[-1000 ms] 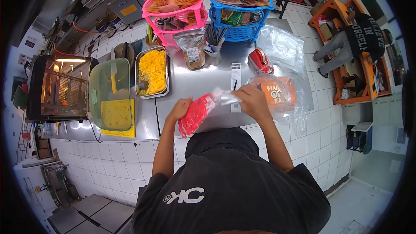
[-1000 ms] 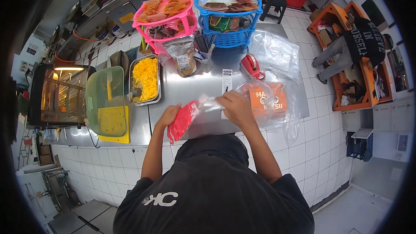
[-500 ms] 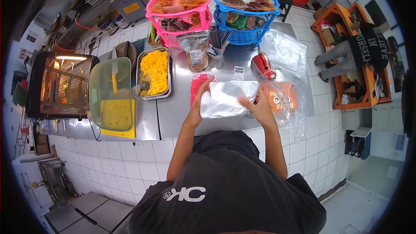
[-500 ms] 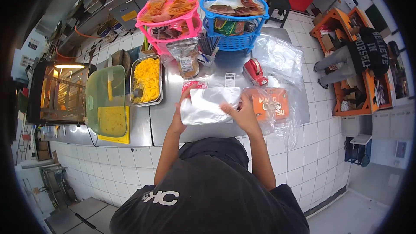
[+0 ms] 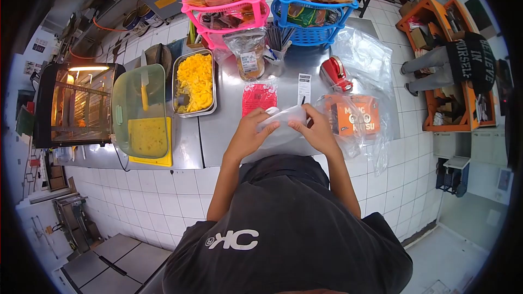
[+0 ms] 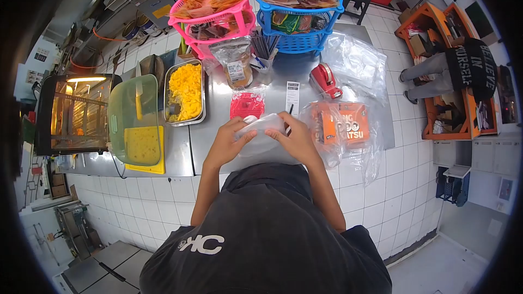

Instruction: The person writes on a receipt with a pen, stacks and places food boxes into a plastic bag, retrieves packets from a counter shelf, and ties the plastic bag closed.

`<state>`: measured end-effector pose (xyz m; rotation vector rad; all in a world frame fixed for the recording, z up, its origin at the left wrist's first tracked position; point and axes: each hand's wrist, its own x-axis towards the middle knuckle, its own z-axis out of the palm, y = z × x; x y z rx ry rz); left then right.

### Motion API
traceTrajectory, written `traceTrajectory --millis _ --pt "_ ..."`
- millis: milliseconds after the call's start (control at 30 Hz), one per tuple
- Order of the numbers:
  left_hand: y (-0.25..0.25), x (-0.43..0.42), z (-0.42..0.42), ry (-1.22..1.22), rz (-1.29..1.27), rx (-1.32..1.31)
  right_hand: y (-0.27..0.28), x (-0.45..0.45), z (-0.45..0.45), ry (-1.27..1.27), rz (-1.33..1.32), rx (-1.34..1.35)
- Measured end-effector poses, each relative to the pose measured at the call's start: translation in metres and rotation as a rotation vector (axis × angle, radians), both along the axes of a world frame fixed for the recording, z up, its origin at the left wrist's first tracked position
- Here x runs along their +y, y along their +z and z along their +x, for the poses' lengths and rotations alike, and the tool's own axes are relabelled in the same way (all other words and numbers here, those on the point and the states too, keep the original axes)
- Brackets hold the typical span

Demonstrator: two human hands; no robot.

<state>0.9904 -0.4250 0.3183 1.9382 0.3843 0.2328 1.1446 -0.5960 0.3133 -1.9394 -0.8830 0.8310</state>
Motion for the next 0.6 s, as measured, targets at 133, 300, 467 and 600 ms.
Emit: traceTrajectory --millis 133,300,467,600 --pt "-0.014 -0.003 0.003 0.098 0.064 -0.118 -0.015 0.006 -0.001 -0.333 0.467 -0.027" --pt "-0.012 -0.004 0.004 0.173 0.076 -0.104 -0.013 0.001 0.003 -0.371 0.480 -0.028" --pt "0.003 -0.008 0.007 0.165 -0.006 -0.129 0.000 0.001 0.006 -0.237 0.625 -0.441" --pt "0.012 -0.013 0.006 0.236 -0.104 -0.051 0.006 -0.002 0.008 -0.149 0.675 -0.409"
